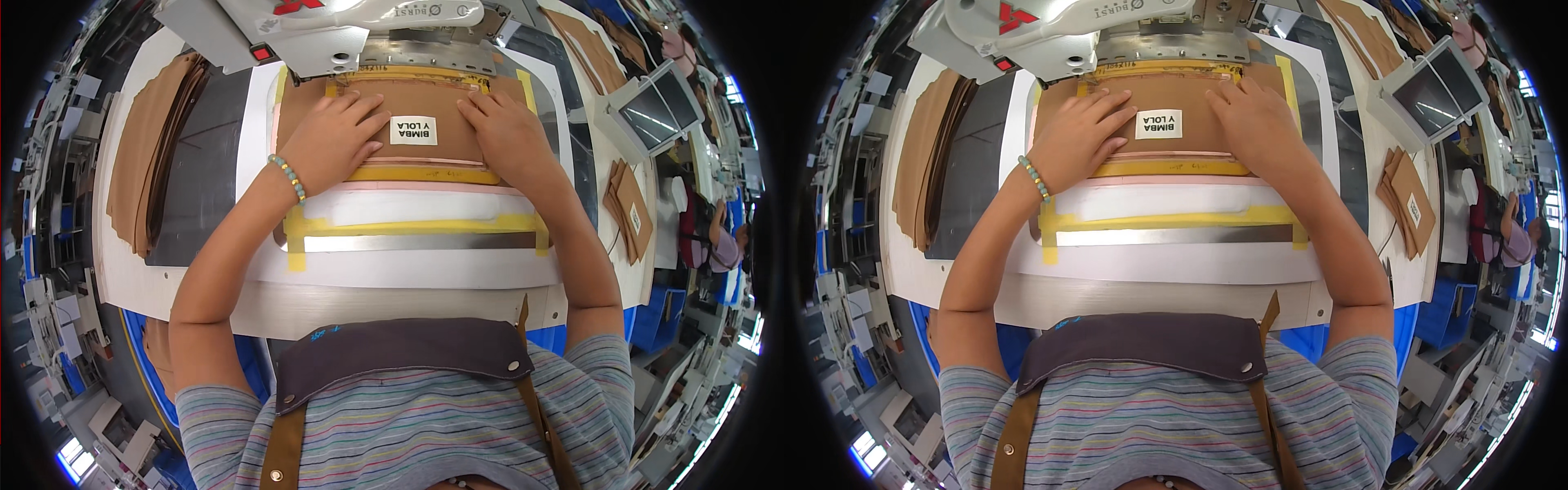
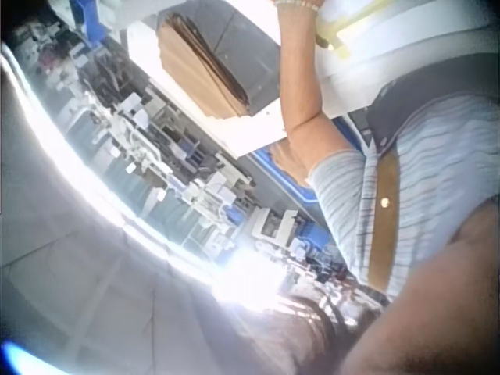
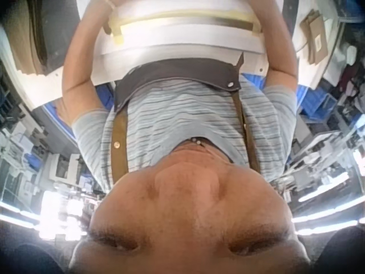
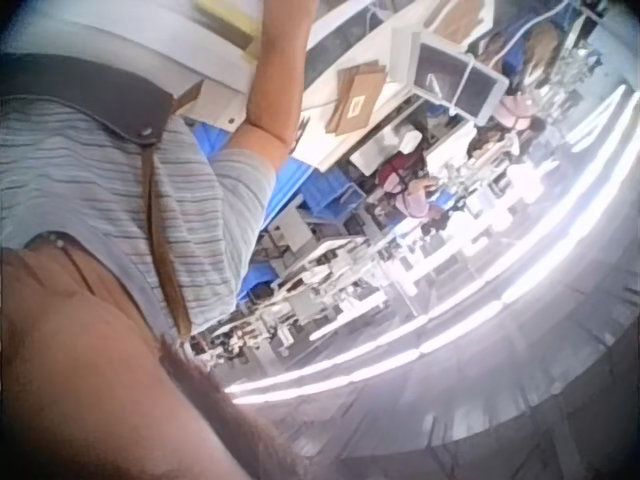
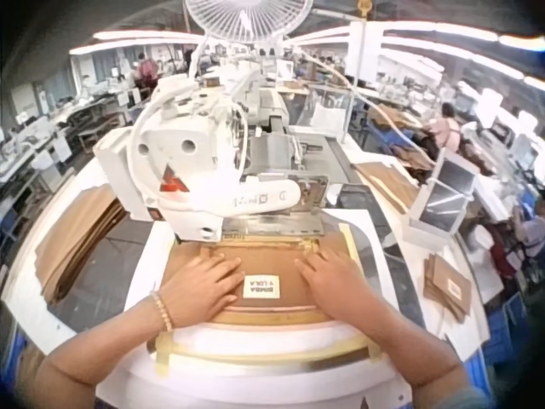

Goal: The person places fabric pieces and labels onto a sewing machine jig, stitches the labels onto the fabric, and stacks the completed pieces into a container.

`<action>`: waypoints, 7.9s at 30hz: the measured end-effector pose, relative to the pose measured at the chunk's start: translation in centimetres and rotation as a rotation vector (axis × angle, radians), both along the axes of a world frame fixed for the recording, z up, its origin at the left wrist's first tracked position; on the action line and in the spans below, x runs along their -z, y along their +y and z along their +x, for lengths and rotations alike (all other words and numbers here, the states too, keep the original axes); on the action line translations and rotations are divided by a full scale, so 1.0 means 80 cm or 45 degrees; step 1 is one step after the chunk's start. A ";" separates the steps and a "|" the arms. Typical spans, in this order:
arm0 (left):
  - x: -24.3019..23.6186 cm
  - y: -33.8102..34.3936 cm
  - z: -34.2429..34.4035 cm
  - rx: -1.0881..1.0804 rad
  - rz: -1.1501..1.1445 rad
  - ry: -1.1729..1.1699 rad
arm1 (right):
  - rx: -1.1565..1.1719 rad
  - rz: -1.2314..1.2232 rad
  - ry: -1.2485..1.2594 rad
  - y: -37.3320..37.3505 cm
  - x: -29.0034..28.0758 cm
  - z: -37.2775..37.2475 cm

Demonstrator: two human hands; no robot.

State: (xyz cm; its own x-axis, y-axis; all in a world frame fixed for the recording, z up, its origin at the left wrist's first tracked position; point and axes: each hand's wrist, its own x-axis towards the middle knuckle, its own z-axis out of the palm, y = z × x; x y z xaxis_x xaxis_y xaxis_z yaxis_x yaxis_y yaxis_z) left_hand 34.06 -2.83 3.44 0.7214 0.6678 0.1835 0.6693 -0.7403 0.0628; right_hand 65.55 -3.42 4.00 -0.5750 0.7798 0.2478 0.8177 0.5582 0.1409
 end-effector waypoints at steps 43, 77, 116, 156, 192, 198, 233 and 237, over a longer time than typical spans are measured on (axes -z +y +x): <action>0.012 -0.009 -0.007 -0.061 0.006 -0.076 | -0.301 -0.126 0.075 0.033 -0.013 -0.093; -0.016 -0.041 -0.130 -0.038 -0.397 -0.319 | -0.576 -0.413 0.297 -0.010 -0.033 -0.120; 0.007 0.028 -0.115 0.139 -0.285 -0.271 | -0.383 -0.258 0.716 -0.001 -0.006 -0.081; 0.072 0.094 -0.344 -0.662 0.144 -0.228 | -0.354 -0.089 0.827 0.008 0.027 -0.060; 0.091 0.148 -0.103 -0.603 0.152 -0.736 | -0.151 0.037 0.477 0.021 0.011 -0.056; 0.106 0.186 -0.097 -0.633 0.419 -0.392 | -0.262 0.042 0.985 0.022 0.001 -0.051; 0.064 -0.790 -0.569 -2.787 0.748 -0.124 | -0.435 -0.023 0.333 -0.022 0.020 -0.099; 0.089 -0.845 -0.534 -3.217 0.337 -0.046 | -0.431 -0.047 0.335 -0.023 0.018 -0.101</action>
State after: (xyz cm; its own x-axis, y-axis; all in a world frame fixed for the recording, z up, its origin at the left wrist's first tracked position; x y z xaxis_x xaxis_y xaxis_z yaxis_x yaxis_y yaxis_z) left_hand -8.69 -70.42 -3.70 -0.9247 -0.1629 0.3440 -0.1096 0.9795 0.1692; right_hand 57.51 -5.30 2.55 -0.7209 0.5693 0.3953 0.5932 0.8018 -0.0729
